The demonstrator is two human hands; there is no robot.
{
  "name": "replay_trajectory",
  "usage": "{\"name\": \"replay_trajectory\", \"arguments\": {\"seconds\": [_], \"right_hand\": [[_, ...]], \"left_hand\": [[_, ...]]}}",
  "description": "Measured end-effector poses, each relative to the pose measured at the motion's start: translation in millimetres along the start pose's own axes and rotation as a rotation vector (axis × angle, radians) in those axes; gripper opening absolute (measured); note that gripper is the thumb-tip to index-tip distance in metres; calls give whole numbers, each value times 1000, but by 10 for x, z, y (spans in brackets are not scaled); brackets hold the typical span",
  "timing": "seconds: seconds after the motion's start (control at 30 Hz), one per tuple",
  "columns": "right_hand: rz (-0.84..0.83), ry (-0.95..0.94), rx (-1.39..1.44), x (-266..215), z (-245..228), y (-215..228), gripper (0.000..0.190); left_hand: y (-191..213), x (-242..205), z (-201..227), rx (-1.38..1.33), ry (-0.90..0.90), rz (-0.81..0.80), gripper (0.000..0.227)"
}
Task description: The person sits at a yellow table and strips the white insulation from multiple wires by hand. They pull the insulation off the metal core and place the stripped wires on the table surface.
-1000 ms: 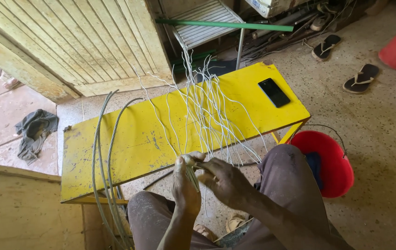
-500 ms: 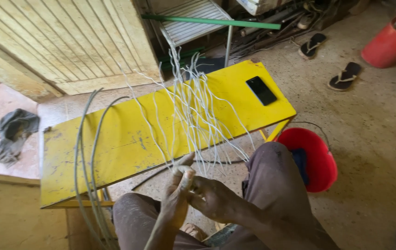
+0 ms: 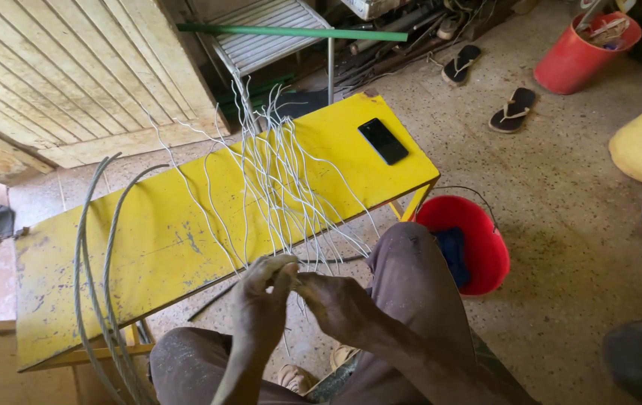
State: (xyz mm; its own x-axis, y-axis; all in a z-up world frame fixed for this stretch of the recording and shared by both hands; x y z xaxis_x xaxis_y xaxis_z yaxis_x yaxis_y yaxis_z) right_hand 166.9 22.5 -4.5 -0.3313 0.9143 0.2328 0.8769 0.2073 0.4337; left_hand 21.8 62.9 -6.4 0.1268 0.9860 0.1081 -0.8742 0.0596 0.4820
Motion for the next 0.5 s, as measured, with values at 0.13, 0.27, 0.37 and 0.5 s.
{"name": "replay_trajectory", "arguments": {"seconds": [0.13,0.27,0.37,0.5], "right_hand": [[22,-341,-150,-112,342,377,49],[495,-712,-281,-534,1176,1538,34],[774,-489,-694,-991,1715,2279,41],[541,-1148,-460,-1185,1831,2441,61]], "left_hand": [[-182,35,96,35,-15,-114,52],[-156,46,-122,-137,295,-101,48],[25,-28,-304,-3,625,-58,36],[158,30,-663,156,692,82,38]]}}
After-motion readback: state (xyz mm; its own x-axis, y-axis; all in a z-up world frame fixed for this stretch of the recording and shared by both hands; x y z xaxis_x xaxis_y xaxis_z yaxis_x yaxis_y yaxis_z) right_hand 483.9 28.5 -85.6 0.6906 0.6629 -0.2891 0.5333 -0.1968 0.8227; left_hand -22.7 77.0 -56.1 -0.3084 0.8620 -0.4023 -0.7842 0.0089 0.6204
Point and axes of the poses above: each hand's wrist, its own x-axis towards the middle knuckle, its own y-axis out of the back of the hand, z = x × y, the point moved 5 cm from there along x, towards the middle knuckle, and after that the axes turned 8 degrees about x, right-handed, at the moved point
